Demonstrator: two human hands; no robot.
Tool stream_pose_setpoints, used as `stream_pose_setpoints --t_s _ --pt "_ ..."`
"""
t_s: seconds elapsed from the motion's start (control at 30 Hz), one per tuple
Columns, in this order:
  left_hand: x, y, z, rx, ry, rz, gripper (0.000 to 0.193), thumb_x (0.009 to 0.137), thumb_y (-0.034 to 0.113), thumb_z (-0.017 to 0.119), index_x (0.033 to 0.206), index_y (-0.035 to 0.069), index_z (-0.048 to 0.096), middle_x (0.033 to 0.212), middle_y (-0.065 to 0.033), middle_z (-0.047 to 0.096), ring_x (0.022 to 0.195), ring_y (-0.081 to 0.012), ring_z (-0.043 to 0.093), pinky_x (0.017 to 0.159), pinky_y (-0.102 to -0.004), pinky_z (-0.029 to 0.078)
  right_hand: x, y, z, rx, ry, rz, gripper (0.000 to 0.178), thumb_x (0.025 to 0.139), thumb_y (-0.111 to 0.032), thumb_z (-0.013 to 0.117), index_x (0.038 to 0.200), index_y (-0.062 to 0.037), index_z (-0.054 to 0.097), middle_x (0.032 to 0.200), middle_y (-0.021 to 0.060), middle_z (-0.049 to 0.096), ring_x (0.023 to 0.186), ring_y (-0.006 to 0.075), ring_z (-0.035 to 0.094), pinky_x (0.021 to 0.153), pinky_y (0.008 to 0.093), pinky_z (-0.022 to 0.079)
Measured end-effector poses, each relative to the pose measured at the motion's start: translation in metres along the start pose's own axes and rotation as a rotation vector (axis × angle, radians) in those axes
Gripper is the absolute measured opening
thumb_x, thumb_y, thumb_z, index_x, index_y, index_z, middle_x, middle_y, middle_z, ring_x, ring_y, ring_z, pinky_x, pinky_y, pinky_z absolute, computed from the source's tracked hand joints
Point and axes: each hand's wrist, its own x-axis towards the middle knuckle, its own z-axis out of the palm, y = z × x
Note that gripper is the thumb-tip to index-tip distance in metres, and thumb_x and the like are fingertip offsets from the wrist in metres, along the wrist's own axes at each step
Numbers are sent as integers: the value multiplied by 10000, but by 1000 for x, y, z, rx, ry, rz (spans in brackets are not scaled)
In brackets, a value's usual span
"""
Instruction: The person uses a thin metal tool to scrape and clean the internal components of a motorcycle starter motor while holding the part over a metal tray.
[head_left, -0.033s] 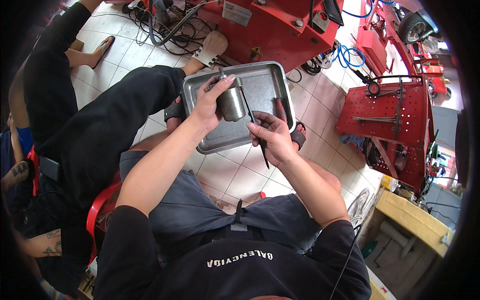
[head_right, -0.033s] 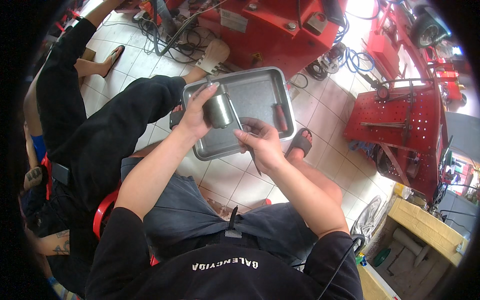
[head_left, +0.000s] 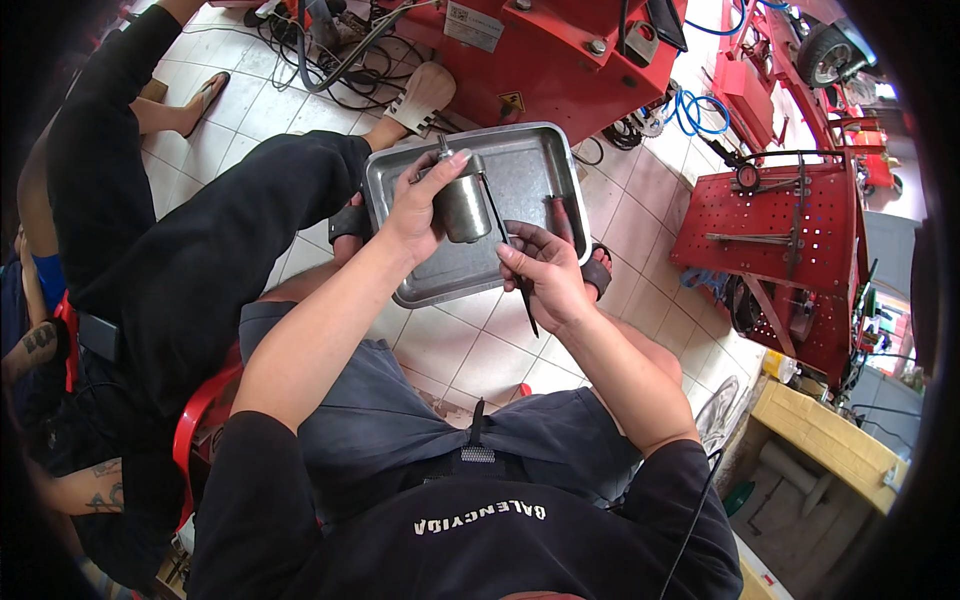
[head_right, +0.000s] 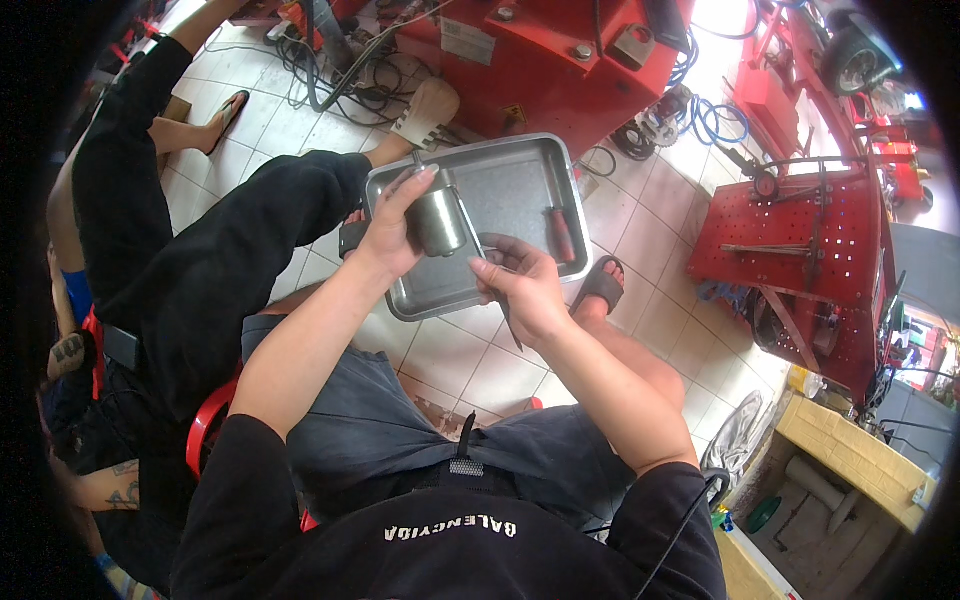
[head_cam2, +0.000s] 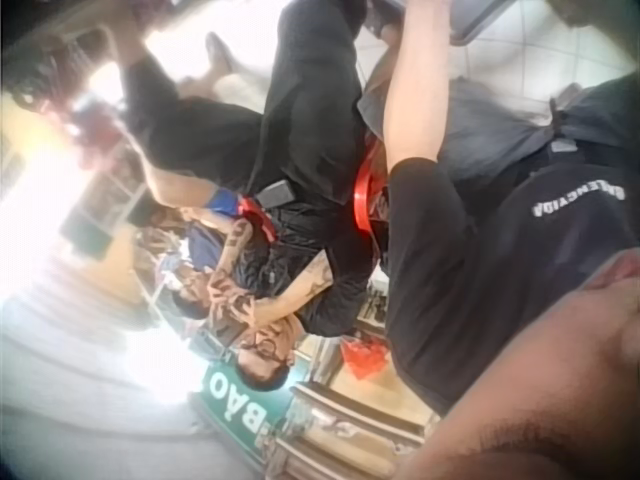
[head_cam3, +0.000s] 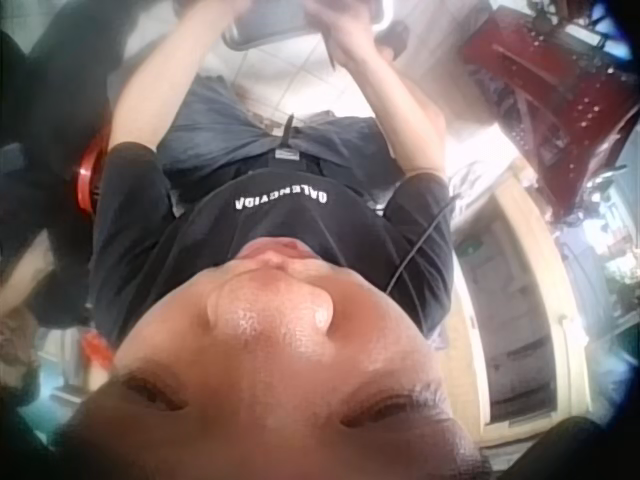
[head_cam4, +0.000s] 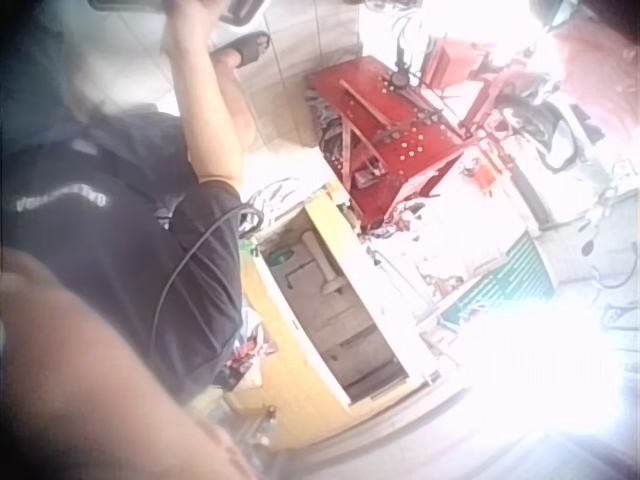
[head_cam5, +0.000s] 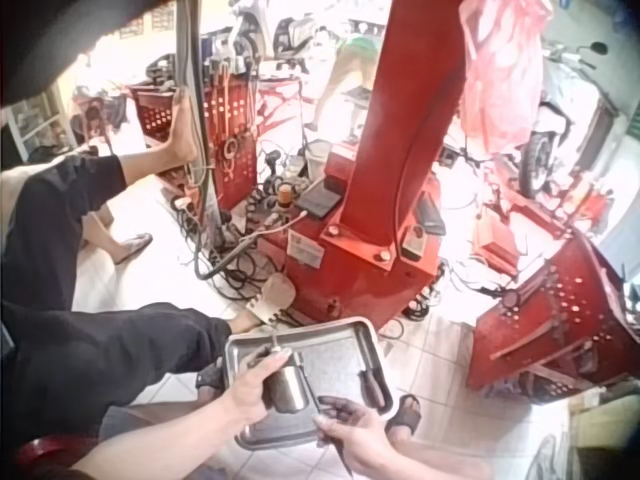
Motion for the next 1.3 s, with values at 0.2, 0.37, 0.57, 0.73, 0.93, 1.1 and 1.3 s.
stream_pose_setpoints --t_s 0.2,0.37,0.57,0.73,0.93,1.1,1.3 --pt "-3 1 5 9 -4 4 332 858 248 786 1089 78 618 971 -31 648 879 -137 640 790 -309 533 0 3 -6 58 66 29 366 914 -100 711 1179 112 576 931 122 632 687 160 585 573 293 467" --pt "-2 0 0 7 -2 -16 349 855 256 788 1095 76 610 970 -30 645 878 -138 639 793 -314 538 -3 -3 -1 76 50 83 308 949 -141 673 1124 102 600 916 114 632 624 132 540 508 259 404" --pt "-2 -1 2 -1 -20 -34 355 853 261 789 1096 75 609 974 -32 643 881 -140 639 801 -317 541 -6 -3 -5 125 -12 121 298 976 -172 641 1117 89 610 913 94 635 589 107 516 470 230 351" --pt "-3 -2 2 -6 -22 -28 351 852 250 790 1096 74 609 983 -33 643 888 -141 640 801 -317 541 -6 -1 1 -52 2 -35 286 961 -151 661 1106 92 618 888 97 649 561 93 506 453 221 335" --pt "-7 -4 4 10 -34 -18 358 856 233 784 1114 70 598 994 -33 641 899 -142 641 815 -320 542 -9 -4 2 -60 31 -6 292 939 -127 689 1110 97 608 839 100 653 537 80 482 442 208 316" --pt "-9 -5 6 -7 -64 -30 375 860 228 774 1143 70 585 1016 -38 633 928 -143 640 830 -324 541 -11 -7 -2 65 13 124 293 947 -141 680 1112 86 596 822 95 641 527 70 454 438 199 290" --pt "-9 -5 7 14 -64 -39 393 863 244 771 1154 62 578 1025 -40 630 941 -147 640 837 -322 539 -12 -11 -2 89 -2 149 283 950 -151 677 1102 76 604 828 86 635 531 71 461 444 194 290"
